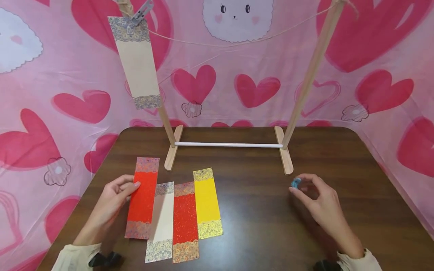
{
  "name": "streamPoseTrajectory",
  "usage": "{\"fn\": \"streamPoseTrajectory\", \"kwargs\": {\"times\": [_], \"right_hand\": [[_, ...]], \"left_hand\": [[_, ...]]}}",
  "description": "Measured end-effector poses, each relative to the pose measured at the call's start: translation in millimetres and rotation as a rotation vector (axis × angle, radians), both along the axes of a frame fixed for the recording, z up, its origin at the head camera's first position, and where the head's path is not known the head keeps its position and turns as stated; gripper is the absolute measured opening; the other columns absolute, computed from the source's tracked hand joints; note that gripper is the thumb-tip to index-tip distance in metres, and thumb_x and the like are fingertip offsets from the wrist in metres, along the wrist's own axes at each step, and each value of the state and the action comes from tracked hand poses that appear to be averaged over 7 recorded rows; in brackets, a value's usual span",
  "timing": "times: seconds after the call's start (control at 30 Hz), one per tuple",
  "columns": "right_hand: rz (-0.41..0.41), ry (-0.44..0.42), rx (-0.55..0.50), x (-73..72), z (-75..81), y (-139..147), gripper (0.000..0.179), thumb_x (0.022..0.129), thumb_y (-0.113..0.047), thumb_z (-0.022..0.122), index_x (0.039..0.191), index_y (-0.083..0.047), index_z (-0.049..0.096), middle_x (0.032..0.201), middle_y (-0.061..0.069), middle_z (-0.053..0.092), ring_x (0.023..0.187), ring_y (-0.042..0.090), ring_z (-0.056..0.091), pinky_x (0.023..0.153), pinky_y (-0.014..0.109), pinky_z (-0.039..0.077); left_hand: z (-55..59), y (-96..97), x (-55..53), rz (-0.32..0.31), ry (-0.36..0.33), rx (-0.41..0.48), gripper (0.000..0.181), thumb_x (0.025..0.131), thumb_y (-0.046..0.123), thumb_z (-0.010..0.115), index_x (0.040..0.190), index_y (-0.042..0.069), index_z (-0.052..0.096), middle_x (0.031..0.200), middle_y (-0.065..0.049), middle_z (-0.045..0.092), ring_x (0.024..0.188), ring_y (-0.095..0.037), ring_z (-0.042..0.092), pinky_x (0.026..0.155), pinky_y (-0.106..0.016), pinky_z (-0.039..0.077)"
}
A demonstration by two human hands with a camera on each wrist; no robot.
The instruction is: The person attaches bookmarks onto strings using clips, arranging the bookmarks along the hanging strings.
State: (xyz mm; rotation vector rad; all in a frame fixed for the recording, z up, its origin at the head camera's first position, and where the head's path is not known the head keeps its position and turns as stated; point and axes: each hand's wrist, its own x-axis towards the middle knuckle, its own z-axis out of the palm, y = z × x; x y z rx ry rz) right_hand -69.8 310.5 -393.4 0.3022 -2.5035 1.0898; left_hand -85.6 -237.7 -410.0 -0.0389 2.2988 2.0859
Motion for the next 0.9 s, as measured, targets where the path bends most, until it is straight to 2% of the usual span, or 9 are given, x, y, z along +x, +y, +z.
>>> {"fn": "streamPoseTrajectory", "kwargs": {"times": [0.13, 0.23, 0.37, 0.53, 0.63, 0.77, 0.9], "right_hand": [[0.052, 0.108, 0.050, -5.8, 17.2, -6.3, 0.045, 0.071, 0.010, 0.083, 0.109, -0.007, 0.067, 0.090, 0.002, 0.069, 0.083, -0.006, 0.062, 0.079, 0.005, 0.046], [0.091, 0.183, 0.096, -10.6, 30.0, -11.0, 0.048, 0.067, 0.011, 0.084, 0.109, -0.005, 0.068, 0.089, 0.000, 0.067, 0.087, -0.006, 0.061, 0.082, 0.006, 0.042], [0.120, 0.226, 0.136, -15.7, 47.0, -16.2, 0.052, 0.065, 0.010, 0.086, 0.112, -0.004, 0.070, 0.094, 0.001, 0.066, 0.090, 0.000, 0.059, 0.084, 0.008, 0.041], [0.169, 0.325, 0.131, -26.1, 63.7, -22.7, 0.042, 0.070, -0.003, 0.088, 0.109, -0.003, 0.072, 0.095, 0.004, 0.067, 0.089, 0.004, 0.058, 0.080, 0.008, 0.041], [0.188, 0.371, 0.112, -31.0, 74.4, -29.0, 0.034, 0.077, -0.016, 0.086, 0.105, -0.001, 0.073, 0.093, 0.007, 0.068, 0.092, 0.003, 0.059, 0.081, 0.009, 0.041], [0.198, 0.412, 0.084, -33.3, 90.0, -37.2, 0.044, 0.086, -0.038, 0.078, 0.101, 0.003, 0.072, 0.089, 0.008, 0.067, 0.090, 0.001, 0.058, 0.083, 0.010, 0.042], [0.217, 0.439, 0.076, -36.7, 102.4, -42.2, 0.046, 0.088, -0.039, 0.075, 0.100, 0.005, 0.072, 0.087, 0.006, 0.066, 0.087, 0.002, 0.058, 0.081, 0.010, 0.043]], "left_hand": [[9.7, 2.0, -3.7, -0.006, 0.043, -0.079, 0.026, 0.097, 0.013, 0.065, 0.113, -0.006, 0.057, 0.075, 0.000, 0.069, 0.067, -0.014, 0.060, 0.066, -0.027, 0.054], [20.7, 4.3, -7.2, -0.029, 0.086, -0.137, 0.024, 0.097, 0.013, 0.065, 0.113, -0.004, 0.059, 0.078, -0.002, 0.070, 0.066, -0.015, 0.061, 0.066, -0.027, 0.054], [36.2, 8.6, -11.8, -0.056, 0.148, -0.176, 0.021, 0.097, 0.012, 0.065, 0.112, -0.003, 0.060, 0.078, -0.005, 0.069, 0.065, -0.017, 0.062, 0.066, -0.027, 0.055], [54.5, 14.1, -20.1, -0.060, 0.210, -0.199, 0.021, 0.096, 0.013, 0.067, 0.110, -0.001, 0.061, 0.077, -0.008, 0.068, 0.065, -0.018, 0.061, 0.066, -0.026, 0.054], [64.5, 16.7, -26.1, -0.058, 0.248, -0.222, 0.021, 0.096, 0.015, 0.067, 0.110, 0.000, 0.061, 0.077, -0.008, 0.068, 0.065, -0.019, 0.061, 0.066, -0.026, 0.054], [76.9, 21.1, -33.9, -0.056, 0.281, -0.236, 0.022, 0.096, 0.016, 0.067, 0.111, 0.001, 0.062, 0.081, -0.009, 0.070, 0.067, -0.021, 0.065, 0.067, -0.026, 0.056], [88.1, 26.3, -40.7, -0.064, 0.295, -0.222, 0.024, 0.096, 0.017, 0.067, 0.113, 0.001, 0.062, 0.085, -0.009, 0.072, 0.071, -0.022, 0.070, 0.070, -0.029, 0.059]]}}
